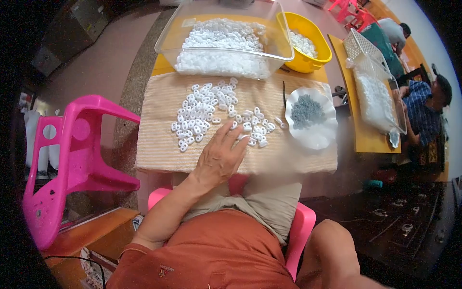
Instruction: Assembling small white plastic components by inserting tiny metal parts into them manually.
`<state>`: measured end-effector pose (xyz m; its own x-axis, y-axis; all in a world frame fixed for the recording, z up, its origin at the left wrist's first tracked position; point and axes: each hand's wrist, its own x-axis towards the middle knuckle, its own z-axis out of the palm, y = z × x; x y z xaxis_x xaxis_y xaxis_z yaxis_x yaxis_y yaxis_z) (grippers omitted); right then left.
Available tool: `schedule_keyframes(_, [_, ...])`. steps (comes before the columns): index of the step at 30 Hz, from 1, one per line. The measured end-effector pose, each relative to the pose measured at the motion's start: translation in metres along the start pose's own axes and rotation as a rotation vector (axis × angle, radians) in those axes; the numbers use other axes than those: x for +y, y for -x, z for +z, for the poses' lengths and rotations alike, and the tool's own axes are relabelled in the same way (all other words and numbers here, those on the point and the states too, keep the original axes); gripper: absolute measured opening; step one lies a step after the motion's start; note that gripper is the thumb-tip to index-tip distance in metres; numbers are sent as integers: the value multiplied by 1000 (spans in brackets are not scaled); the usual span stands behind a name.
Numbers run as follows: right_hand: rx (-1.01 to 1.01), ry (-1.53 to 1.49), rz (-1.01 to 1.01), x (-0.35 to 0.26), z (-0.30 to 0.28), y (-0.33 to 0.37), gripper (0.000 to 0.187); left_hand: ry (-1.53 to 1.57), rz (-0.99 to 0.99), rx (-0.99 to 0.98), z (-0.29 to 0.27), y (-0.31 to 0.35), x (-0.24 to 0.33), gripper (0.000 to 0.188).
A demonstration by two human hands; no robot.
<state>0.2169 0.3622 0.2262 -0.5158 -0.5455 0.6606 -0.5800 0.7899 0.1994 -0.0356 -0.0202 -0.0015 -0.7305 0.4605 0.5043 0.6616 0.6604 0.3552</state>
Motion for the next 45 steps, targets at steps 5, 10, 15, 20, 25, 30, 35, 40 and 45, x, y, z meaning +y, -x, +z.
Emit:
schedule_keyframes(5, [215, -279, 503, -72, 229, -193, 10, -18, -7, -26, 6, 3, -1, 29])
schedule_keyframes(10, [-381, -405, 514, -7, 363, -135, 10, 31, 0, -43, 0, 1, 2, 32])
schedule_keyframes(15, [-586, -246, 563, -9, 375, -132, 13, 35, -7, -39, 2, 1, 3, 31])
schedule_keyframes(20, [-695, -200, 554, -9, 376, -136, 15, 49, -21, -37, 2, 1, 2, 30])
schedule_keyframes(25, [-581, -341, 565, -11, 380, -125, 10, 54, -14, -30, 2, 0, 2, 29])
schedule_keyframes(30, [-357, -631, 621, -23, 362, -129, 9, 255, -57, 119, 0, -1, 9, 33])
schedule_keyframes(35, [-415, -1024, 676, -35, 352, -128, 9, 742, -439, 198, -5, -4, 16, 23])
schedule_keyframes(40, [-493, -1238, 832, -39, 347, -131, 16, 1057, -621, 101, -4, -1, 11, 16])
schedule_keyframes(45, [-458, -1527, 956, -37, 353, -123, 14, 1295, -663, 32, 0, 0, 12, 14])
